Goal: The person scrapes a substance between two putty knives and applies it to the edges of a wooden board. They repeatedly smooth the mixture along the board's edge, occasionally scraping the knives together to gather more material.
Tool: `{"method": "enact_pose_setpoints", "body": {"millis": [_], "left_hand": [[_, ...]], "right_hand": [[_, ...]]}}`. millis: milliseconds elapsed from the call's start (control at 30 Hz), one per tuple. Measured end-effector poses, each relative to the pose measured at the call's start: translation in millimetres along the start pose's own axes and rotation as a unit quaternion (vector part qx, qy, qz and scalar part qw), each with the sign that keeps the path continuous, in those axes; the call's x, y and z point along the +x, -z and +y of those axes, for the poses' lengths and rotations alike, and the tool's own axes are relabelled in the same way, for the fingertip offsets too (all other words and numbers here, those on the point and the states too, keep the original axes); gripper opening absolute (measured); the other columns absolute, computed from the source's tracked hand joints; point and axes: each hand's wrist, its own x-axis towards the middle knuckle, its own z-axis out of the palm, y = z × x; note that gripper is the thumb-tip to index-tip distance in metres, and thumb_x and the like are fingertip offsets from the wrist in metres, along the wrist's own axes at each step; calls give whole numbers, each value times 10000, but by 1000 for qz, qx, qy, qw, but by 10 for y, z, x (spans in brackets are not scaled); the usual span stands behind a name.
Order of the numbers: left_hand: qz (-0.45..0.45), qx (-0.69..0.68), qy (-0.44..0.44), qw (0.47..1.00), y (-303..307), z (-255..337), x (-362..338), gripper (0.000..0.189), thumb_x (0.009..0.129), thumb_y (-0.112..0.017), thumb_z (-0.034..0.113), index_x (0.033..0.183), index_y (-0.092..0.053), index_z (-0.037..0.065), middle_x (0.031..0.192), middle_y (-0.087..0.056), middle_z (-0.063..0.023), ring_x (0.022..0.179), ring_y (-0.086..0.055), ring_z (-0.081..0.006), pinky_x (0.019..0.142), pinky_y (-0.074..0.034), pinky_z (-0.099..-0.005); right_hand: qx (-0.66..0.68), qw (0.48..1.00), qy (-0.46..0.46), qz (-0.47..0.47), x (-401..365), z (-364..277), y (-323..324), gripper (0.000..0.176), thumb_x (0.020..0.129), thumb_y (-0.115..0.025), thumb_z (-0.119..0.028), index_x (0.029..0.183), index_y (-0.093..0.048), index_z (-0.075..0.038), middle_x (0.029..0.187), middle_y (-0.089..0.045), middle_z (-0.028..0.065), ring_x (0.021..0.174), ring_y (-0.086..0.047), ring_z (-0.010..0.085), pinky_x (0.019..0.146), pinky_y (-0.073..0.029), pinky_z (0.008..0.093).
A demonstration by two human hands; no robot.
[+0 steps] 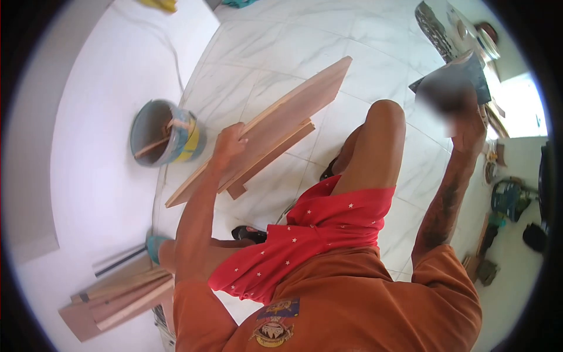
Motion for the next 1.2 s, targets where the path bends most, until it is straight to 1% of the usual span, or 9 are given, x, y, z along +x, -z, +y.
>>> {"method": "enact_pose_setpoints", "body": {"millis": [267,467,667,700,800,900,1033,1133,1200], "left_hand": [[-67,5,-139,988,-461,516,1647,260,793,-740,71,977,-586,-26,971,-664,-276,989,-626,-475,838,-497,-528],[-147,31,-215,965,-627,527,2467,382,794,-692,33,1167,-634,-24,1013,-682,-293,995,-662,-445,852,-528,-491],[-262,35,-228,937,-663,587,3413,516,764,-681,30,1275,-620,-4,949,-702,-284,871,-712,-386,770,-563,-438],[-230,58,-290,927,-722,572,3573,498,761,-700,58,1251,-624,8,945,-702,-263,892,-703,-391,791,-558,-438],[-270,64,-342,898,-821,447,3966,421,768,-707,78,1174,-621,10,939,-695,-238,901,-677,-395,796,-534,-438],[-274,71,-407,868,-889,806,4035,328,777,-715,100,1063,-588,2,900,-664,-225,874,-629,-407,778,-496,-455],[-322,0,-422,847,-917,732,4227,281,789,-708,99,990,-543,-7,852,-617,-240,821,-585,-417,748,-465,-469],[-360,0,-408,839,-990,810,4248,272,797,-709,99,972,-535,-14,835,-607,-242,818,-587,-423,754,-468,-471],[-355,-9,-437,826,-956,801,4273,268,799,-713,94,967,-538,-18,836,-611,-242,827,-595,-423,762,-474,-467]], "right_hand": [[17,992,95,79,-160,265,152,374,1032,-550,-67,1371,-528,91,1357,-600,159,1282,-551,285,1130,-396,457],[-10,981,123,148,-482,421,320,375,1037,-530,-52,1385,-530,89,1378,-586,166,1298,-541,287,1133,-393,459],[-68,953,113,273,-733,612,493,359,1036,-534,-45,1370,-551,85,1369,-595,163,1278,-561,290,1126,-410,452],[-72,950,114,282,-794,684,486,358,1036,-535,-43,1369,-551,86,1364,-599,161,1274,-565,288,1125,-413,451],[-80,950,118,279,-874,841,316,354,1035,-538,-40,1365,-555,85,1353,-610,156,1272,-570,285,1126,-416,447],[-73,940,134,304,-1120,584,376,352,1033,-540,-37,1364,-557,82,1355,-612,154,1275,-569,283,1128,-416,445],[-103,919,167,341,-1388,450,-160,357,1030,-539,-27,1371,-553,76,1361,-612,152,1278,-568,283,1129,-415,449],[-105,933,141,312,-1444,260,-302,362,1025,-544,-23,1374,-550,72,1369,-607,151,1282,-567,289,1130,-413,457],[-170,901,156,366,-1401,318,-535,400,1032,-544,-66,1401,-501,82,1391,-580,176,1307,-543,308,1146,-389,482]]}}
